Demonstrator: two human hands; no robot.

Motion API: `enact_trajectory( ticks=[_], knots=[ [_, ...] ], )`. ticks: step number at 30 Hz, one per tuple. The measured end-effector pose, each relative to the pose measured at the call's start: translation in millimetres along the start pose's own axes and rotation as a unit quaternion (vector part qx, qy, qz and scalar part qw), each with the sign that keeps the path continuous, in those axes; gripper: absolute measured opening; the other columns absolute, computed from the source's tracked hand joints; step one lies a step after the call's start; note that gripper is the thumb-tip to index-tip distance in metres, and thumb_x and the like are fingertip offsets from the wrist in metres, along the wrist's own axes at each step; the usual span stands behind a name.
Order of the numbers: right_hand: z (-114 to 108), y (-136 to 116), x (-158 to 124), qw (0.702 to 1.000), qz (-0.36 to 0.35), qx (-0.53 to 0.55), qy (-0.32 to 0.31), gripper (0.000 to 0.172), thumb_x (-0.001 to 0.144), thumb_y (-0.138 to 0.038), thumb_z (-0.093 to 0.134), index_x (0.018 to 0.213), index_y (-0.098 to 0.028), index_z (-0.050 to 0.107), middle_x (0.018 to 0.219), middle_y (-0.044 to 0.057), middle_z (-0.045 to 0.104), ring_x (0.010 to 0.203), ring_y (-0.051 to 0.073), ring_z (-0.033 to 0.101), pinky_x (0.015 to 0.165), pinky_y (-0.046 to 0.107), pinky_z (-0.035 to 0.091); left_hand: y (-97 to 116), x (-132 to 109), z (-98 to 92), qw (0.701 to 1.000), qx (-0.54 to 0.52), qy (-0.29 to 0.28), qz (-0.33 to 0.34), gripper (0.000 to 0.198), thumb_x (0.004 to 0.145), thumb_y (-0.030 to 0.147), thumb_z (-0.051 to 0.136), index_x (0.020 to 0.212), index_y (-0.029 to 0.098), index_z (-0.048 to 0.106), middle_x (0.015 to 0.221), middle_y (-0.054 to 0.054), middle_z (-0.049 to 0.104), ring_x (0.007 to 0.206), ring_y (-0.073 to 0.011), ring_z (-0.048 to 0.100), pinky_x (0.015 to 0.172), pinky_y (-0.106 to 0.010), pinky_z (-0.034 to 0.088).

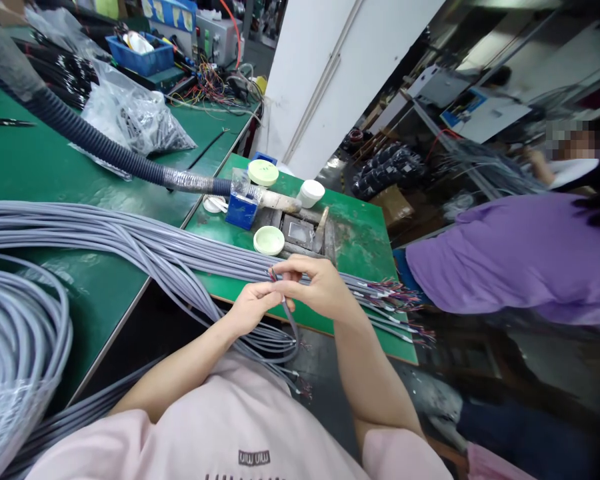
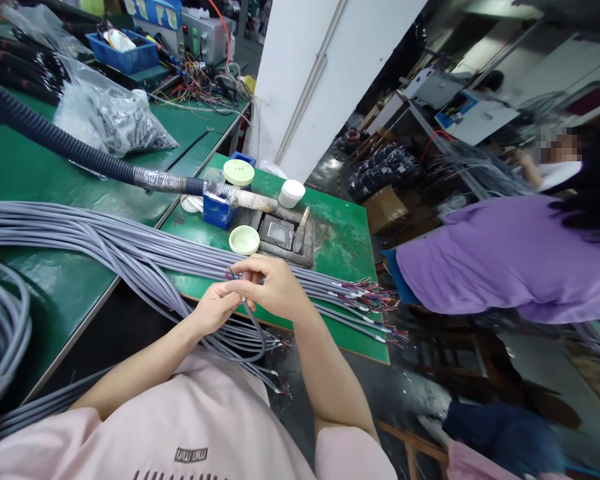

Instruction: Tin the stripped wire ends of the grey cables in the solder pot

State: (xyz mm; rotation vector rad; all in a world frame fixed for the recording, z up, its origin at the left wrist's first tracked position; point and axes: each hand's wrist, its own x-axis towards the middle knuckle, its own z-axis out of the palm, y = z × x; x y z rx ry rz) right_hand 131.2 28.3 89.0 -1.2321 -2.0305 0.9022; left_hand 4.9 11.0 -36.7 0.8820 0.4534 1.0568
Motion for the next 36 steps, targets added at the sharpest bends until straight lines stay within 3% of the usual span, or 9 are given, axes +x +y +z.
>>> enact_trajectory(
  ticks=[3,8,12,17,20,23,27,31,36],
  knots=[
    [5,-2,4,1.000,0.003,-0.002,0.018,0.011,0.075,-0.024,0.066,0.067,-0.018,0.070,0.061,-0.001,0.064,0.050,0.010,0.055,0.049,0.023,0.043,6,0,4.1,1.000,-0.025,0.012,-0.014,0.036,0.069,0.049,0.076,0.068,0.013,0.072,0.070,-0.007,0.071,0.069,-0.0175,0.064,0.075,-0.031,0.049],
    [15,7,0,0.992,-0.014,0.026,0.120,0.015,0.076,-0.021,0.065,0.062,-0.019,0.070,0.057,0.000,0.064,0.051,0.012,0.057,0.049,0.024,0.044,16,-2,9.3,0.988,-0.118,0.093,-0.035,0.035,0.057,0.041,0.085,0.071,0.014,0.069,0.062,-0.003,0.069,0.060,-0.0146,0.064,0.067,-0.029,0.050],
    [23,20,-7,0.982,-0.034,0.050,0.181,0.012,0.077,-0.019,0.065,0.068,-0.021,0.073,0.064,0.001,0.070,0.059,0.014,0.062,0.058,0.027,0.049,18,-4,8.2,0.976,-0.181,0.101,-0.068,0.038,0.057,0.040,0.086,0.079,0.013,0.070,0.063,-0.002,0.068,0.059,-0.0127,0.063,0.065,-0.026,0.050],
    [25,36,-19,0.968,-0.120,-0.008,0.222,0.014,0.082,-0.017,0.062,0.084,-0.023,0.074,0.075,0.002,0.072,0.067,0.017,0.064,0.070,0.036,0.052,17,-4,3.7,0.965,-0.227,0.103,-0.076,0.037,0.059,0.037,0.086,0.082,0.013,0.069,0.064,-0.001,0.067,0.057,-0.0105,0.061,0.063,-0.025,0.048],
    [23,42,-31,0.955,-0.195,-0.072,0.211,0.025,0.084,-0.013,0.059,0.100,-0.026,0.072,0.086,0.003,0.072,0.080,0.019,0.065,0.074,0.039,0.052,19,-2,2.8,0.962,-0.236,0.122,-0.070,0.036,0.061,0.036,0.085,0.084,0.013,0.069,0.064,-0.001,0.067,0.059,-0.0106,0.062,0.067,-0.025,0.049],
    [22,47,-40,0.941,-0.262,-0.144,0.156,0.036,0.084,-0.009,0.054,0.110,-0.029,0.068,0.104,0.005,0.071,0.098,0.021,0.063,0.083,0.041,0.052,23,0,6.7,0.959,-0.240,0.139,-0.068,0.034,0.061,0.035,0.085,0.083,0.013,0.070,0.065,-0.001,0.067,0.060,-0.0095,0.060,0.066,-0.023,0.048],
    [28,58,-45,0.923,-0.291,-0.213,0.131,0.036,0.086,-0.012,0.054,0.112,-0.032,0.067,0.124,0.005,0.064,0.118,0.023,0.054,0.094,0.045,0.049,29,0,16.2,0.967,-0.212,0.126,-0.061,0.026,0.066,0.035,0.081,0.073,0.012,0.069,0.068,-0.001,0.066,0.060,-0.0078,0.057,0.060,-0.020,0.045],
    [32,69,-49,0.914,-0.305,-0.225,0.143,0.033,0.086,-0.016,0.059,0.112,-0.034,0.067,0.122,0.003,0.066,0.121,0.023,0.052,0.096,0.046,0.048,31,-3,17.6,0.976,-0.149,0.134,-0.082,0.030,0.065,0.037,0.081,0.078,0.012,0.071,0.072,-0.002,0.067,0.060,-0.0088,0.056,0.059,-0.022,0.044],
    [35,72,-56,0.918,-0.306,-0.200,0.152,0.037,0.084,-0.017,0.064,0.117,-0.031,0.064,0.114,0.005,0.071,0.118,0.024,0.056,0.095,0.048,0.048,37,-5,1.5,0.972,-0.063,0.224,-0.023,0.031,0.061,0.033,0.083,0.084,0.015,0.071,0.069,0.001,0.064,0.059,-0.0063,0.053,0.060,-0.020,0.042]
  ],
)
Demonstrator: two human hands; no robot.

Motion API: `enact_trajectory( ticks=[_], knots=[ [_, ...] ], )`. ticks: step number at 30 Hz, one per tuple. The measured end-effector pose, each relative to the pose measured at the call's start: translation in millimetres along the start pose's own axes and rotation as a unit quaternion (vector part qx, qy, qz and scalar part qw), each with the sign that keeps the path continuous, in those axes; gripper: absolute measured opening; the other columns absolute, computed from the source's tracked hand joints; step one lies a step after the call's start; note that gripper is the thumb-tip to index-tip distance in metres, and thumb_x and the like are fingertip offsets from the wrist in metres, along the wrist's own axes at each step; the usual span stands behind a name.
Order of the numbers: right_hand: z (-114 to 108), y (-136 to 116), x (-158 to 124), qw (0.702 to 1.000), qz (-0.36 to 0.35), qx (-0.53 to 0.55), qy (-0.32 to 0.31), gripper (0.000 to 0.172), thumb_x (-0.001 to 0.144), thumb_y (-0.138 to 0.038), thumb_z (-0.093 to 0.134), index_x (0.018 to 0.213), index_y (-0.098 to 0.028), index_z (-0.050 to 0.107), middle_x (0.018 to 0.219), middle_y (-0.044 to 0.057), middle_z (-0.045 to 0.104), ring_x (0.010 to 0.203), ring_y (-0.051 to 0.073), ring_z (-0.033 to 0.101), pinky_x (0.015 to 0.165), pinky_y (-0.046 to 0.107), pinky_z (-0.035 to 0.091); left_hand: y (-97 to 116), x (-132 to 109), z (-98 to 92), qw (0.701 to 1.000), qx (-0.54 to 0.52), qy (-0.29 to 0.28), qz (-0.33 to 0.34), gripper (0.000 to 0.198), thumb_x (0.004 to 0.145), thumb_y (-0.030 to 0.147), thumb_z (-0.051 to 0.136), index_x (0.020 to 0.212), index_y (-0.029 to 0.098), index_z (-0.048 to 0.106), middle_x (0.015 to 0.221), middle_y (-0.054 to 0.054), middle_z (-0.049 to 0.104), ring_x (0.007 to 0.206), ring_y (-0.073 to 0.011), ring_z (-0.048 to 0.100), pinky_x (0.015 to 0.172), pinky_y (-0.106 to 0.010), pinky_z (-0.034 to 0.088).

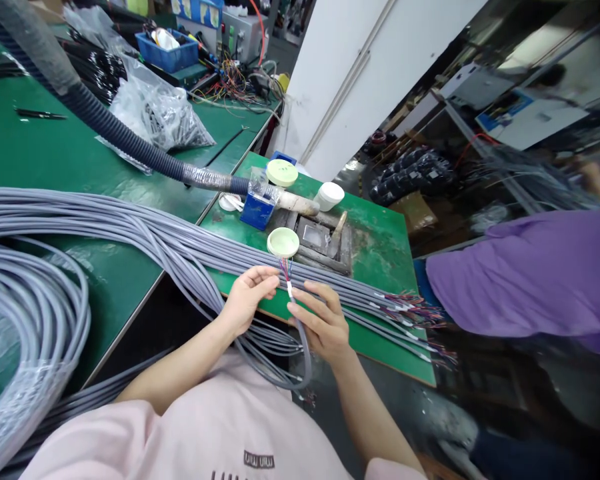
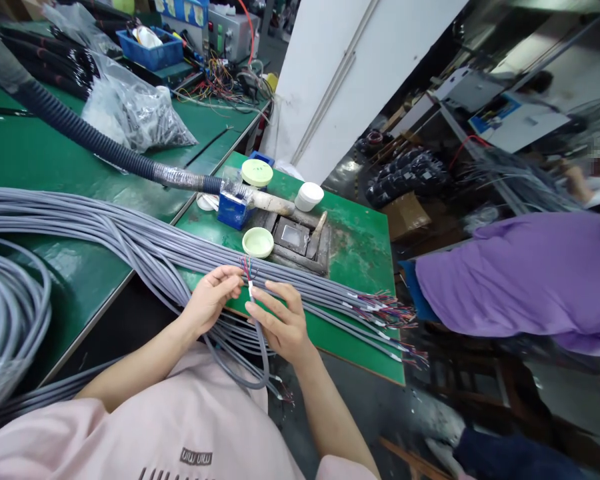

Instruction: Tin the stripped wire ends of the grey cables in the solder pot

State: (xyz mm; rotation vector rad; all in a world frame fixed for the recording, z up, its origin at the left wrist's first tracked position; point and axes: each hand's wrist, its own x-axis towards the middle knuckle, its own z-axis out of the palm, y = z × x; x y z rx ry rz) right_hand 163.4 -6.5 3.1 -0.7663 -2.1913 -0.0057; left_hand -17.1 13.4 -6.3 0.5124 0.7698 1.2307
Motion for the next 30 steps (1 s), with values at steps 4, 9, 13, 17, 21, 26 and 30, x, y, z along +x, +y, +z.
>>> enact_trajectory(
  ticks=[4,9,13,17,21,26,30],
  knots=[
    [1,-4,-1,0.999,0.007,0.034,0.009,0.037,0.084,-0.017,0.064,0.118,-0.030,0.064,0.113,0.006,0.071,0.117,0.025,0.058,0.092,0.049,0.050,13,7,-9.5,0.998,0.030,-0.015,0.047,0.031,0.063,0.027,0.081,0.091,0.016,0.072,0.071,0.002,0.062,0.062,-0.0057,0.051,0.061,-0.018,0.041],
    [3,-7,-2,0.998,0.015,0.059,0.018,0.033,0.086,-0.019,0.062,0.116,-0.031,0.064,0.112,0.006,0.072,0.115,0.025,0.060,0.093,0.052,0.049,25,13,-12.4,0.996,0.031,-0.086,0.002,0.032,0.060,0.026,0.084,0.088,0.016,0.073,0.075,-0.001,0.066,0.063,-0.0072,0.053,0.061,-0.020,0.042],
    [4,-9,-3,0.998,0.021,0.061,0.015,0.030,0.088,-0.021,0.059,0.116,-0.031,0.063,0.112,0.006,0.072,0.114,0.025,0.060,0.094,0.054,0.048,26,16,-11.8,0.996,0.017,-0.082,-0.017,0.028,0.054,0.028,0.087,0.073,0.015,0.071,0.067,0.001,0.064,0.055,-0.0058,0.049,0.055,-0.020,0.038],
    [5,-9,-4,0.998,0.015,0.065,0.018,0.032,0.088,-0.021,0.059,0.119,-0.029,0.062,0.112,0.007,0.072,0.115,0.026,0.060,0.094,0.054,0.048,22,16,-8.5,0.998,0.008,-0.063,-0.004,0.030,0.051,0.031,0.088,0.062,0.014,0.066,0.058,0.003,0.060,0.052,-0.0055,0.046,0.055,-0.021,0.036],
    [8,-9,-5,0.998,0.016,0.054,0.023,0.031,0.089,-0.021,0.057,0.118,-0.030,0.061,0.110,0.006,0.072,0.112,0.026,0.062,0.093,0.054,0.048,17,15,-2.8,0.999,-0.009,-0.025,0.047,0.033,0.050,0.032,0.088,0.052,0.015,0.060,0.052,0.004,0.054,0.055,-0.0069,0.049,0.058,-0.021,0.038],
    [6,-1,-6,0.996,0.024,0.020,0.084,0.030,0.087,-0.018,0.057,0.114,-0.030,0.062,0.104,0.004,0.074,0.103,0.025,0.066,0.091,0.053,0.050,26,25,-13.3,0.991,-0.045,0.072,0.104,0.031,0.052,0.030,0.085,0.053,0.016,0.058,0.050,0.005,0.052,0.052,-0.0056,0.045,0.056,-0.021,0.037],
    [-2,9,6,0.986,0.062,-0.007,0.153,0.026,0.087,-0.018,0.057,0.109,-0.027,0.064,0.100,0.006,0.074,0.096,0.026,0.067,0.085,0.051,0.052,32,30,-23.1,0.984,-0.042,0.102,0.141,0.028,0.054,0.031,0.085,0.059,0.016,0.062,0.052,0.006,0.053,0.051,-0.0049,0.045,0.054,-0.020,0.036]
  ],
)
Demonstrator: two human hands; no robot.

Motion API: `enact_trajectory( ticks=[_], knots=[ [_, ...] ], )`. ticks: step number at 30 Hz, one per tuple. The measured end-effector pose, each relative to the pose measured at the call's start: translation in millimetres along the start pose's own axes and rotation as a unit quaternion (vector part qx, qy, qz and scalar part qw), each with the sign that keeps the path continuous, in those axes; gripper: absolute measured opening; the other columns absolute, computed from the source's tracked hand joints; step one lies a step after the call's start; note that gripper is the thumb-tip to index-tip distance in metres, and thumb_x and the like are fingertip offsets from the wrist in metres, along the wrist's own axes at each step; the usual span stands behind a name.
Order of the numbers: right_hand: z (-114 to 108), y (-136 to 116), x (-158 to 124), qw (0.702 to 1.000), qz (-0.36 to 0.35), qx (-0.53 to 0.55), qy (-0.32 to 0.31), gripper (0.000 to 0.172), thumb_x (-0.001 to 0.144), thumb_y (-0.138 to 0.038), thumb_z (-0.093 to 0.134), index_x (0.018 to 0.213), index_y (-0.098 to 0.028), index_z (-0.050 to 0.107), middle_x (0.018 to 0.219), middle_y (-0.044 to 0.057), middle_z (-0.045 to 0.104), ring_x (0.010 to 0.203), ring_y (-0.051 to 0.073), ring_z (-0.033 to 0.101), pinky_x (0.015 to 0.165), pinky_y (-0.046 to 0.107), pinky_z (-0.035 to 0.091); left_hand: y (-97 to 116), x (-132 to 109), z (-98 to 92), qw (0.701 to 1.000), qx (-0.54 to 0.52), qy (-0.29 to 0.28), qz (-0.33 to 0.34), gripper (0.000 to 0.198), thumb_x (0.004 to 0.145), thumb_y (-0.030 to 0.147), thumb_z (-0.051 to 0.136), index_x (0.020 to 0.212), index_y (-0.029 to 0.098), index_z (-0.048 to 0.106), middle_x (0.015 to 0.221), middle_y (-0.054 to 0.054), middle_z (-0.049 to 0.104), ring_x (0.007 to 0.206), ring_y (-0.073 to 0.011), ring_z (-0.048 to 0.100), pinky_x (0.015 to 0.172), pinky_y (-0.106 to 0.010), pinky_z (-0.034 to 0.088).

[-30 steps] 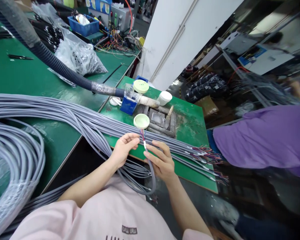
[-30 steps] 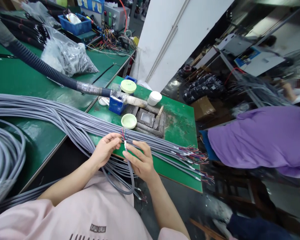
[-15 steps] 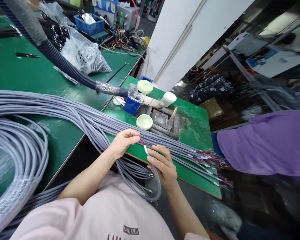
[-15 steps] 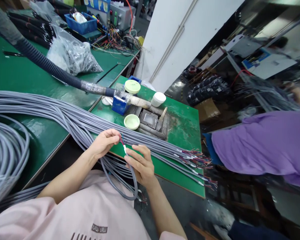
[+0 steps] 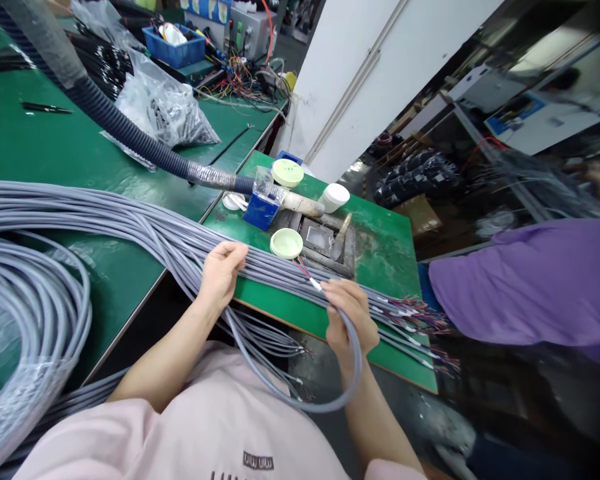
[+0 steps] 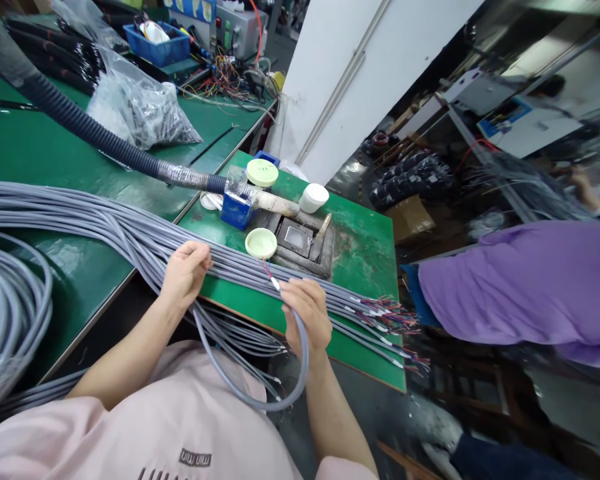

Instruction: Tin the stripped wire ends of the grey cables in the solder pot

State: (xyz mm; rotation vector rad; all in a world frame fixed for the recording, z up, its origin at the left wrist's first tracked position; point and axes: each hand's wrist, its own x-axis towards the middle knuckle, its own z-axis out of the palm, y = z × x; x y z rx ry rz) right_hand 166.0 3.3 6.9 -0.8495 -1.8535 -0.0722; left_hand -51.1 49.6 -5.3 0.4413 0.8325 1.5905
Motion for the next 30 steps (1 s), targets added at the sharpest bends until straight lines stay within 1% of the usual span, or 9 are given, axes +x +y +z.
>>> enact_trajectory(
  ticks=[3,6,11,16,20,22,25,28,30],
  knots=[
    [2,0,13,1.000,0.009,-0.006,0.027,0.021,0.088,-0.019,0.055,0.105,-0.025,0.065,0.097,0.005,0.074,0.093,0.024,0.067,0.085,0.049,0.053,-6,-8,4.1,0.997,0.042,-0.041,-0.046,0.028,0.054,0.032,0.085,0.070,0.015,0.070,0.055,0.004,0.057,0.052,-0.0047,0.044,0.053,-0.019,0.034],
    [8,-3,21,1.000,-0.002,0.001,0.029,0.020,0.088,-0.018,0.056,0.104,-0.024,0.065,0.097,0.004,0.074,0.092,0.023,0.066,0.086,0.048,0.052,-14,-17,13.9,0.990,0.068,-0.066,-0.101,0.034,0.054,0.033,0.085,0.080,0.014,0.074,0.061,0.003,0.061,0.053,-0.0042,0.043,0.053,-0.020,0.032],
    [12,-7,20,1.000,-0.018,0.006,-0.016,0.023,0.089,-0.018,0.056,0.108,-0.027,0.065,0.101,0.003,0.075,0.096,0.023,0.065,0.091,0.050,0.049,-16,-18,29.3,0.979,0.036,-0.120,-0.159,0.033,0.055,0.041,0.084,0.069,0.013,0.071,0.051,0.005,0.051,0.050,-0.0039,0.039,0.050,-0.019,0.029],
    [10,-6,18,0.998,-0.034,-0.018,-0.047,0.023,0.089,-0.021,0.056,0.108,-0.030,0.064,0.101,0.001,0.075,0.098,0.022,0.065,0.094,0.051,0.047,-20,-16,34.5,0.974,-0.031,-0.097,-0.202,0.030,0.052,0.035,0.085,0.062,0.013,0.066,0.052,0.005,0.051,0.050,-0.0034,0.042,0.050,-0.018,0.030],
    [7,-2,27,0.998,-0.017,-0.057,-0.024,0.021,0.089,-0.020,0.056,0.105,-0.030,0.064,0.097,0.001,0.075,0.097,0.023,0.064,0.095,0.052,0.045,-27,-21,28.6,0.969,0.034,-0.119,-0.213,0.029,0.057,0.037,0.082,0.069,0.014,0.071,0.055,0.003,0.056,0.052,-0.0052,0.046,0.051,-0.020,0.033],
    [6,4,36,0.997,0.007,-0.073,-0.013,0.020,0.089,-0.019,0.056,0.103,-0.029,0.065,0.095,0.002,0.074,0.096,0.023,0.063,0.094,0.050,0.046,-27,-25,22.9,0.969,0.118,-0.146,-0.158,0.028,0.061,0.036,0.080,0.078,0.015,0.073,0.063,0.000,0.062,0.057,-0.0079,0.051,0.055,-0.022,0.038],
    [5,18,51,0.994,0.050,-0.094,-0.026,0.016,0.089,-0.021,0.055,0.098,-0.026,0.067,0.092,0.005,0.072,0.093,0.023,0.062,0.089,0.045,0.049,-20,-26,12.7,0.948,0.265,-0.173,0.026,0.019,0.069,0.030,0.075,0.083,0.017,0.073,0.071,-0.002,0.066,0.067,-0.0131,0.057,0.064,-0.027,0.044],
    [8,31,67,0.988,0.092,-0.110,-0.062,0.017,0.091,-0.027,0.052,0.092,-0.024,0.068,0.091,0.006,0.070,0.092,0.023,0.062,0.085,0.041,0.049,-11,-21,1.6,0.884,0.383,-0.168,0.209,0.009,0.078,0.025,0.068,0.084,0.019,0.072,0.073,-0.003,0.068,0.073,-0.0161,0.059,0.071,-0.031,0.046],
    [13,39,76,0.984,0.107,-0.109,-0.093,0.019,0.092,-0.030,0.050,0.092,-0.023,0.068,0.091,0.006,0.070,0.093,0.023,0.061,0.086,0.041,0.047,-8,-15,-5.8,0.840,0.436,-0.156,0.284,0.008,0.082,0.024,0.064,0.085,0.020,0.071,0.075,-0.003,0.069,0.074,-0.0168,0.059,0.074,-0.033,0.046]
  ],
)
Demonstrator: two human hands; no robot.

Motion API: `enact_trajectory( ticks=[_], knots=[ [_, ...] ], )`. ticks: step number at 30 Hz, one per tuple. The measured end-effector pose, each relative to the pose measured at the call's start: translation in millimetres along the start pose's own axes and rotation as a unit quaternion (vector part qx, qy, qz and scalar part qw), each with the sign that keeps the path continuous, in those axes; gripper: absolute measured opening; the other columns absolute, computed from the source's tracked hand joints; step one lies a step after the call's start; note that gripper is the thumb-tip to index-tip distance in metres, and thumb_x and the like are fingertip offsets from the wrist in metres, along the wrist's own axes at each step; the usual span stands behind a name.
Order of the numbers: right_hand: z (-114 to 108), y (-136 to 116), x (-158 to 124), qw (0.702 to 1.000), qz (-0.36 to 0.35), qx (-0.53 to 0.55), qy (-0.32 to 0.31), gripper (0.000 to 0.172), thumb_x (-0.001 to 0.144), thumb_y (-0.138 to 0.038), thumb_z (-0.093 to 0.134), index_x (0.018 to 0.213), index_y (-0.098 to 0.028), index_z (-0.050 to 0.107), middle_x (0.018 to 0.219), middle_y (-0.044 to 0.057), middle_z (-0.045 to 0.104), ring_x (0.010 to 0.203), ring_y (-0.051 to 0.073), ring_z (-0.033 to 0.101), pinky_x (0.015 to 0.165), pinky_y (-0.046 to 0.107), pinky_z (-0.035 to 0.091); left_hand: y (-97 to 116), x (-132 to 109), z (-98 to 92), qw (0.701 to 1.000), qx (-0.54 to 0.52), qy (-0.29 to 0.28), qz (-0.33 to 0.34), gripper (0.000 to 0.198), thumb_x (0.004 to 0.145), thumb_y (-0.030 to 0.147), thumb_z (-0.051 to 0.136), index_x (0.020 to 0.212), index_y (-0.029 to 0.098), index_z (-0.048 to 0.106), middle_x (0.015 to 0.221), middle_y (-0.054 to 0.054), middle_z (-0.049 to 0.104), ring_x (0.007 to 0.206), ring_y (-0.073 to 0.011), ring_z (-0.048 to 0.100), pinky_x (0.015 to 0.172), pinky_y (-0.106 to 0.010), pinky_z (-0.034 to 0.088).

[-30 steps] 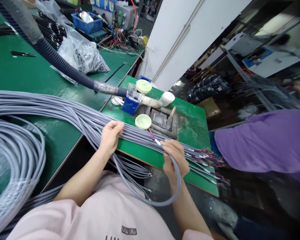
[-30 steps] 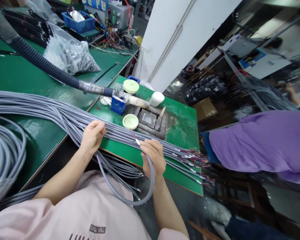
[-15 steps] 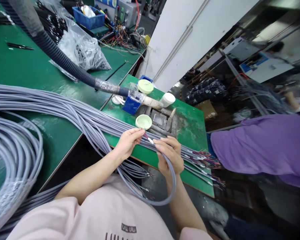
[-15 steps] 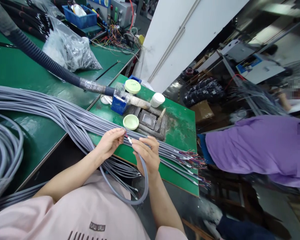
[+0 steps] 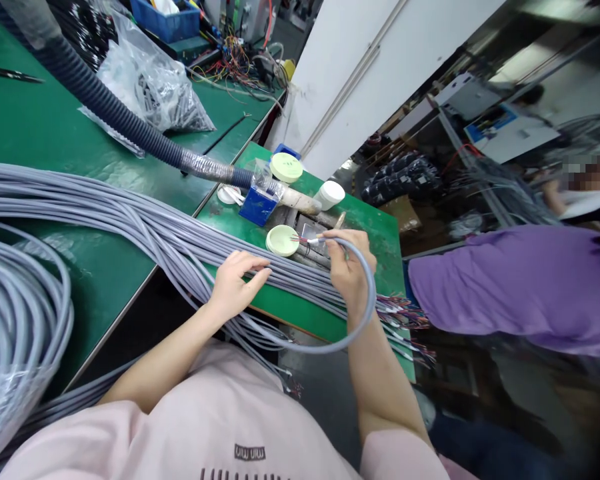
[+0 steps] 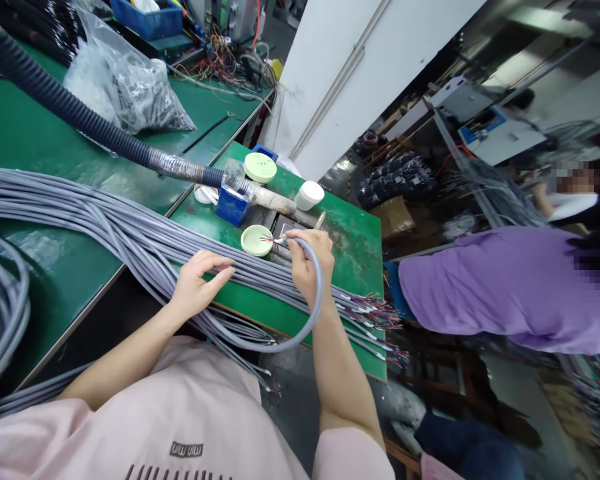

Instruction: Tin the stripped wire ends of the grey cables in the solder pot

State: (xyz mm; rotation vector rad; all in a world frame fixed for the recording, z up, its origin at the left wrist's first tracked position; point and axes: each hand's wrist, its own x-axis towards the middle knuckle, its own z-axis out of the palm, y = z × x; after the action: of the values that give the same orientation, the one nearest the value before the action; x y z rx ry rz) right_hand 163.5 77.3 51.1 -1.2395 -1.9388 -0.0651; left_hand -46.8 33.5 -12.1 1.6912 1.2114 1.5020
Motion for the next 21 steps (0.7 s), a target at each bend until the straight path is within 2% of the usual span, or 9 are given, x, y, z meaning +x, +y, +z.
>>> enact_trajectory(
  ticks=[4,8,11,21],
  knots=[
    [14,9,18,0.998,-0.004,-0.014,-0.057,0.017,0.091,-0.030,0.051,0.091,-0.024,0.067,0.092,0.005,0.070,0.092,0.023,0.061,0.089,0.042,0.043,-17,2,-7.1,0.993,0.098,0.043,0.049,0.009,0.085,0.025,0.061,0.085,0.020,0.069,0.077,-0.003,0.070,0.076,-0.0177,0.060,0.074,-0.035,0.045],
    [29,17,29,0.993,-0.034,-0.038,-0.104,0.015,0.090,-0.028,0.052,0.088,-0.024,0.066,0.088,0.003,0.071,0.087,0.023,0.060,0.089,0.041,0.041,-27,1,-9.1,0.986,0.118,0.080,0.084,0.009,0.085,0.024,0.061,0.081,0.020,0.068,0.074,-0.002,0.071,0.072,-0.0164,0.060,0.072,-0.034,0.043],
    [38,19,33,0.988,-0.036,-0.050,-0.139,0.015,0.090,-0.027,0.052,0.087,-0.024,0.066,0.086,0.002,0.070,0.085,0.022,0.060,0.087,0.040,0.040,-28,0,-10.5,0.987,0.103,0.082,0.093,0.009,0.085,0.025,0.062,0.079,0.020,0.068,0.073,-0.001,0.071,0.070,-0.0155,0.060,0.073,-0.035,0.042],
    [55,21,40,0.977,-0.037,-0.072,-0.198,0.020,0.090,-0.030,0.049,0.085,-0.023,0.066,0.083,0.004,0.069,0.085,0.023,0.057,0.085,0.040,0.038,-28,0,-11.7,0.990,0.086,0.077,0.077,0.012,0.085,0.028,0.062,0.079,0.021,0.069,0.074,-0.001,0.072,0.071,-0.0157,0.061,0.076,-0.036,0.042]
  ],
)
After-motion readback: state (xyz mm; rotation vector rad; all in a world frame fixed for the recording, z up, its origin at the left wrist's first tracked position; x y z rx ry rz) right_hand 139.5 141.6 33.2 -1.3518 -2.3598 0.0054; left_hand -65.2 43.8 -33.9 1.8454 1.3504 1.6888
